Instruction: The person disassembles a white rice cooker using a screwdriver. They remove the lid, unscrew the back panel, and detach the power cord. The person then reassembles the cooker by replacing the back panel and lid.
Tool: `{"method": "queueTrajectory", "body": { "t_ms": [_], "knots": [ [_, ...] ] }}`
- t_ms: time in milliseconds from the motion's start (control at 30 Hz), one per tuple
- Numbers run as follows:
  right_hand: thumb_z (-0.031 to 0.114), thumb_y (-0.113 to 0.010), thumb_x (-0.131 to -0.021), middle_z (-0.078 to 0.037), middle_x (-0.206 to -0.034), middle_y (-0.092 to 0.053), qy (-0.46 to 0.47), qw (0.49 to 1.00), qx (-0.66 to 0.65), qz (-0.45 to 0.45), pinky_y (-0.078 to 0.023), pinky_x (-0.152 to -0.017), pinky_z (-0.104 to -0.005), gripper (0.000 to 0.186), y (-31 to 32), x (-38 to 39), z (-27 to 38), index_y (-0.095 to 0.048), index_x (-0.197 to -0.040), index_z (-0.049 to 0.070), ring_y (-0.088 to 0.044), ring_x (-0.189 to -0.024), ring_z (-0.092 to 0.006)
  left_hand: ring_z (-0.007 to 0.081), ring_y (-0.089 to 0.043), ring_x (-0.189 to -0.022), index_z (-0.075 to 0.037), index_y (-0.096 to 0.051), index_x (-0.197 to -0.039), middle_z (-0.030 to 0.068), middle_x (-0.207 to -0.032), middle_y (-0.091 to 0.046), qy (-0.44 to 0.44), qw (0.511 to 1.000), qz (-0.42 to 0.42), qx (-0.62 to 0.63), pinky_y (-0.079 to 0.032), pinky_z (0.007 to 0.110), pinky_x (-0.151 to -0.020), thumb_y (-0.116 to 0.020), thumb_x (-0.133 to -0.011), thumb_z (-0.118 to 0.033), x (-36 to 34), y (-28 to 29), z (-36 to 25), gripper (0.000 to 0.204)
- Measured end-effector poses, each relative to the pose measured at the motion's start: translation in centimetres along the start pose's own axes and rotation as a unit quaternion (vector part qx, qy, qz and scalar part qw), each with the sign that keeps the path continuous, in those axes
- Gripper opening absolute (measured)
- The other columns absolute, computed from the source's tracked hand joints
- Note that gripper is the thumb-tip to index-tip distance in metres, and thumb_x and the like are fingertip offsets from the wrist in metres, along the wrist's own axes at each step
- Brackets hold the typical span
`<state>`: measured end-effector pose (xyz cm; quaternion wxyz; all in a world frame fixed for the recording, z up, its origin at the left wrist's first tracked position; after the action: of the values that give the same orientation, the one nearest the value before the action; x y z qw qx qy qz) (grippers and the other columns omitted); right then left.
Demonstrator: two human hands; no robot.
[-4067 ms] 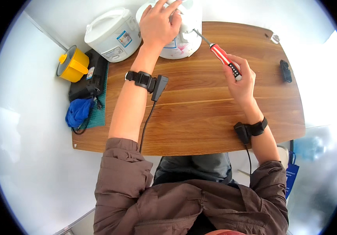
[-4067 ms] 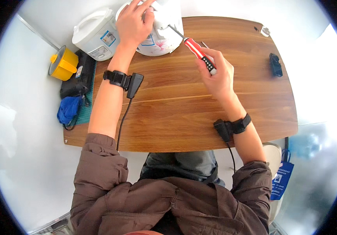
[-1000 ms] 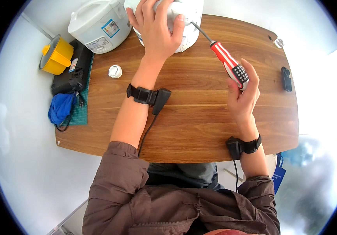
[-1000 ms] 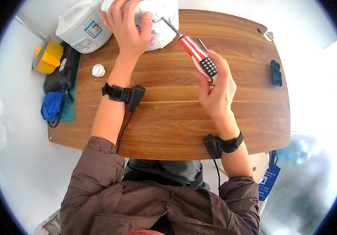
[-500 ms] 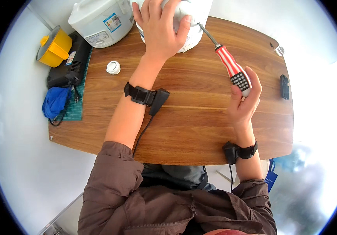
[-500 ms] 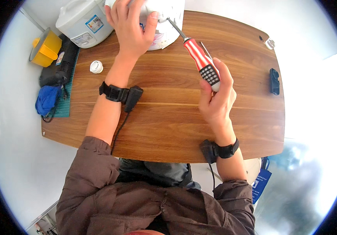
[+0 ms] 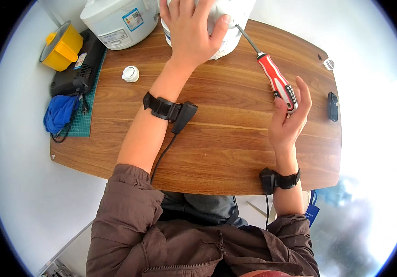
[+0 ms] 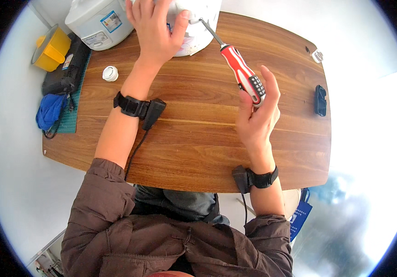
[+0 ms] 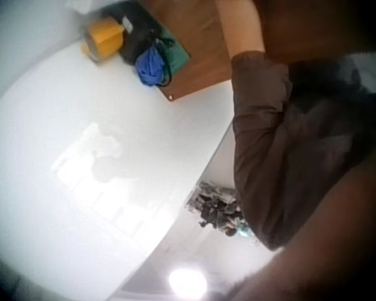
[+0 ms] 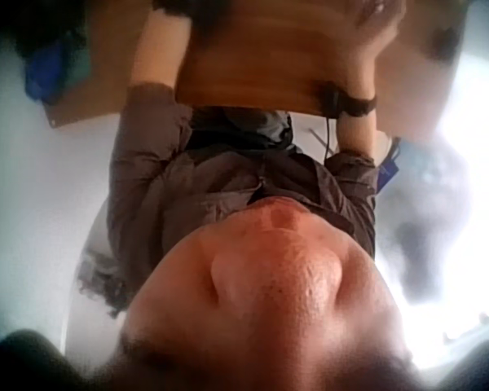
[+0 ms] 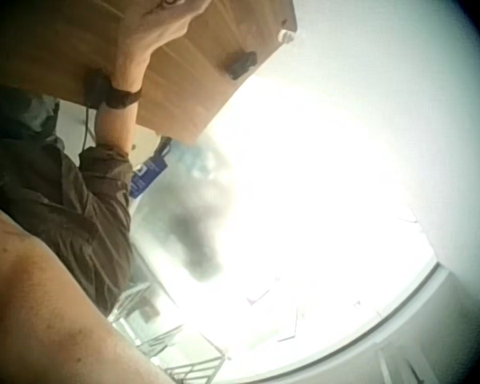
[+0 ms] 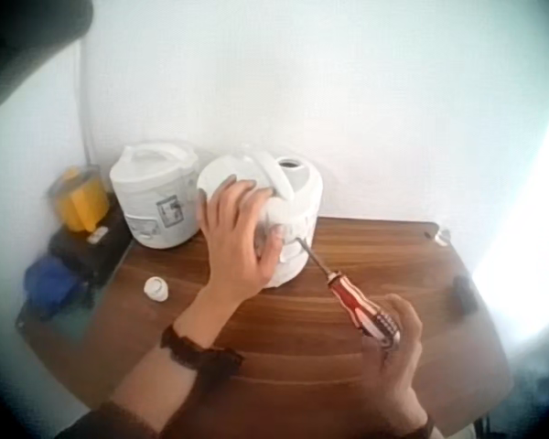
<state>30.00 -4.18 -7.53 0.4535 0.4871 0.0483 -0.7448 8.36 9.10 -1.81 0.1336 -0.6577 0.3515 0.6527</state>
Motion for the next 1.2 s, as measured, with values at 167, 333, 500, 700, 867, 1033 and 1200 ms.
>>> {"method": "queueTrajectory", "body": {
  "t_ms": [167, 333, 500, 700, 867, 1033, 1200],
  "knots": [
    [0.018, -0.069, -0.100, -0.017, -0.110, -0.066, 0.042, 0.996, 0.071, 0.038, -0.051, -0.069, -0.0306, 0.052, -0.1, -0.8, 0.2, -0.048, -0.143, 0.000, -0.063, -0.078, -0.0183, 0.0407, -0.047, -0.131, -0.007, -0.062, -0.129, 0.0176, -0.133, -0.055, -0.003, 1.000, -0.004, -0.003, -0.021, 0.064, -0.113, -0.056, -0.096, -0.040, 0.0, 0.2, 0.1, 0.047],
    [0.009, -0.073, -0.094, -0.019, -0.115, -0.064, -0.138, 0.984, -0.073, 0.085, -0.052, -0.071, -0.0324, 0.060, -0.2, 0.8, -2.4, -0.044, -0.146, 0.000, -0.063, -0.081, -0.0204, 0.0407, -0.047, -0.132, -0.007, -0.061, -0.129, 0.0174, -0.133, -0.055, 0.000, 1.000, 0.000, -0.011, -0.022, 0.064, -0.112, -0.057, -0.095, -0.041, -0.1, 0.0, 0.1, 0.048],
    [0.003, -0.073, -0.092, -0.019, -0.115, -0.064, 0.028, 0.998, 0.053, 0.017, -0.053, -0.076, -0.0339, 0.057, -0.1, -0.2, 0.8, -0.047, -0.143, 0.000, -0.063, -0.085, -0.0242, 0.0406, -0.047, -0.131, -0.007, -0.061, -0.130, 0.0175, -0.133, -0.055, 0.002, 1.000, -0.003, -0.007, -0.022, 0.063, -0.112, -0.057, -0.094, -0.040, -0.1, 0.0, -0.1, 0.048],
    [0.001, -0.072, -0.091, -0.017, -0.107, -0.064, 0.032, 0.998, 0.048, 0.033, -0.052, -0.080, -0.0351, 0.049, -0.2, -1.0, 1.0, -0.054, -0.137, 0.000, -0.061, -0.091, -0.0272, 0.0403, -0.047, -0.131, -0.006, -0.062, -0.129, 0.0176, -0.133, -0.055, -0.006, 1.000, -0.009, -0.011, -0.022, 0.062, -0.112, -0.058, -0.094, -0.039, -0.1, 0.2, -0.1, 0.048],
    [0.014, -0.068, -0.099, -0.016, -0.103, -0.068, -0.171, 0.980, -0.039, 0.095, -0.054, -0.072, -0.0358, 0.049, -0.6, 0.3, -1.3, -0.050, -0.142, 0.002, -0.065, -0.079, -0.0258, 0.0400, -0.048, -0.130, -0.006, -0.062, -0.128, 0.0178, -0.131, -0.056, -0.002, 1.000, -0.007, -0.011, -0.023, 0.060, -0.112, -0.058, -0.094, -0.039, -0.2, 0.2, -0.1, 0.047],
    [0.019, -0.071, -0.098, -0.015, -0.103, -0.069, -0.069, 0.996, 0.031, 0.051, -0.054, -0.075, -0.0361, 0.053, -0.2, -0.2, -0.1, -0.050, -0.144, 0.004, -0.066, -0.080, -0.0255, 0.0398, -0.049, -0.129, -0.006, -0.062, -0.127, 0.0179, -0.131, -0.056, -0.005, 1.000, -0.013, -0.010, -0.025, 0.058, -0.111, -0.057, -0.095, -0.039, -0.2, 0.1, -0.2, 0.046],
    [0.021, -0.074, -0.096, -0.012, -0.104, -0.066, 0.054, 0.992, 0.110, 0.041, -0.053, -0.081, -0.0343, 0.059, 0.0, -1.2, 1.5, -0.047, -0.146, 0.004, -0.064, -0.088, -0.0245, 0.0399, -0.048, -0.129, -0.006, -0.062, -0.127, 0.0179, -0.131, -0.056, -0.005, 1.000, -0.013, -0.012, -0.025, 0.058, -0.111, -0.057, -0.095, -0.039, -0.2, 0.2, -0.1, 0.047]
  ]
}}
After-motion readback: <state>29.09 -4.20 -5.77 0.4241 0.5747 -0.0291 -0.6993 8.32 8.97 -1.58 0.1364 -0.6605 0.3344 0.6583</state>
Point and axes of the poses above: each hand's wrist, its own x-axis away from the middle knuckle, its own y-axis out of the back of the hand, z = x × y, the point moved 8 cm from there along -x, towards the middle knuckle
